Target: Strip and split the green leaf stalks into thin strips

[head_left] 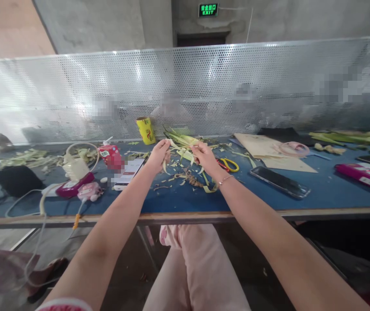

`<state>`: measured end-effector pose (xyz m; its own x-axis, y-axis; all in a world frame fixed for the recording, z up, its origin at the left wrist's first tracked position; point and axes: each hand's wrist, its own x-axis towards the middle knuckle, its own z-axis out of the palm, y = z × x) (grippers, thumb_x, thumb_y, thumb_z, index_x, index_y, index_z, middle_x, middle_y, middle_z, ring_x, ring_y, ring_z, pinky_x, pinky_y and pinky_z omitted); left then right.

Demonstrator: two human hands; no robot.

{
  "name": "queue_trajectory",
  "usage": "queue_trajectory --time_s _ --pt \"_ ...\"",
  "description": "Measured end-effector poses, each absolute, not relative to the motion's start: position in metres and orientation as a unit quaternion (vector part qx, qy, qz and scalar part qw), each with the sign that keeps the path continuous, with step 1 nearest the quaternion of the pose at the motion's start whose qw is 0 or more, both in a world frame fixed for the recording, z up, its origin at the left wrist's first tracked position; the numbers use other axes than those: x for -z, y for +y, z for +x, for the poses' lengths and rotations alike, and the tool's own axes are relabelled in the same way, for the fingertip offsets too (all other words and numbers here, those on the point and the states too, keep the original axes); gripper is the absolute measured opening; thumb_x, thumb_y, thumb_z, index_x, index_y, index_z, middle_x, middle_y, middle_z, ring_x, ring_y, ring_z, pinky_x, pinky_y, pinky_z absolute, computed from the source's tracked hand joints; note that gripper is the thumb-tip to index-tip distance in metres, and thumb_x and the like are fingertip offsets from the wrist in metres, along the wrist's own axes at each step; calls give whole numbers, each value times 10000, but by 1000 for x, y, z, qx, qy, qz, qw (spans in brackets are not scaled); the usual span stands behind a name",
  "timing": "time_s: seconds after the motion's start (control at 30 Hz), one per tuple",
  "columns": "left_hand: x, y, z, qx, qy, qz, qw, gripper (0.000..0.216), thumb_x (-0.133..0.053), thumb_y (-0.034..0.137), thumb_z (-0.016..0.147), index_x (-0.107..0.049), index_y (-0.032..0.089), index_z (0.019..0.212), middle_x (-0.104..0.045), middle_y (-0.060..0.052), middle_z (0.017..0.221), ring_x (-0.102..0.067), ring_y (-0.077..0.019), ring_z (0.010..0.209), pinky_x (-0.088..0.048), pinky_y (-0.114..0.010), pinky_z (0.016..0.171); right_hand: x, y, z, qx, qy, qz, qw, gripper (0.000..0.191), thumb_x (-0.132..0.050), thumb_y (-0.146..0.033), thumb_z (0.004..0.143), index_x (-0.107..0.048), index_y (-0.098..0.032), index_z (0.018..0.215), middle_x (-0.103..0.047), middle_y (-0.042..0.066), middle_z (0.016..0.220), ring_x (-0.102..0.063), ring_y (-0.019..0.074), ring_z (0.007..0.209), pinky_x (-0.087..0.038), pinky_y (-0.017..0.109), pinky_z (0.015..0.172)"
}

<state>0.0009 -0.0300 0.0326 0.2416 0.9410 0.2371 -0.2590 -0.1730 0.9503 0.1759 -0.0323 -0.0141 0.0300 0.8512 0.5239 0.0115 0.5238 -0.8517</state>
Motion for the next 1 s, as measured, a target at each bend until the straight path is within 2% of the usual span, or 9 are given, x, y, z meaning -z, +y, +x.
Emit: queue_trajectory --time_s 0.17,0.3,0.43,0.53,0.63,0.73,0.8,0.9,1.0 --pt "-19 -20 9 -561 289 607 482 261 -510 351 900 -359 209 741 -338 110 469 -310 -23 340 -220 -144 371 15 -36 170 -389 -631 -330 584 459 -610 -611 757 -514 -259 1035 -585 9 818 -581 130 646 -430 252 543" --pt "-16 -20 10 -534 311 622 481 242 -477 366 911 -353 216 768 -480 88 516 -424 -48 358 -316 -161 400 18 -34 168 -428 -641 -318 552 454 -601 -530 798 -491 -264 1149 -589 25 934 -612 143 758 -487 261 607" --pt "-18 -30 14 -513 330 586 533 219 -524 366 886 -412 202 794 -570 44 579 -551 -90 433 -437 -209 474 24 -26 168 -368 -663 -331 562 333 -619 -452 787 -528 -238 1026 -585 14 875 -595 143 741 -499 272 630" --pt "-18 -36 17 -481 333 566 581 227 -608 332 840 -472 172 753 -582 15 579 -576 -96 470 -476 -222 524 25 -25 168 -314 -684 -333 569 217 -595 -404 792 -518 -223 884 -582 5 809 -577 142 693 -493 293 651" --pt "-17 -37 21 -458 346 550 606 229 -629 309 829 -523 147 707 -591 -15 577 -575 -91 494 -488 -217 554 23 -27 168 -228 -697 -361 576 185 -595 -371 781 -498 -214 775 -551 -2 731 -540 147 676 -462 294 658" --pt "-15 -36 23 -460 368 547 595 218 -596 247 851 -529 139 674 -581 -19 567 -563 -88 500 -472 -207 547 19 -31 166 -145 -710 -376 577 221 -613 -373 766 -489 -207 691 -521 8 726 -502 153 705 -436 288 665" --pt "-13 -34 24 -473 378 565 562 237 -555 210 870 -517 141 646 -538 1 529 -498 -68 454 -410 -184 494 19 -33 165 -130 -717 -376 572 236 -616 -386 770 -496 -206 676 -518 13 719 -496 156 708 -431 286 666" --pt "-10 -30 23 -517 384 602 473 291 -540 187 869 -482 154 585 -447 37 478 -337 -45 398 -264 -177 433 19 -34 162 -156 -710 -379 572 251 -605 -425 788 -528 -205 694 -537 14 687 -521 166 699 -440 292 664" --pt "-8 -28 22 -549 398 634 373 304 -568 171 840 -476 165 551 -436 30 485 -340 -68 442 -229 -200 460 20 -33 161 -204 -681 -392 585 278 -566 -445 817 -538 -201 685 -564 19 661 -561 176 683 -459 306 663"
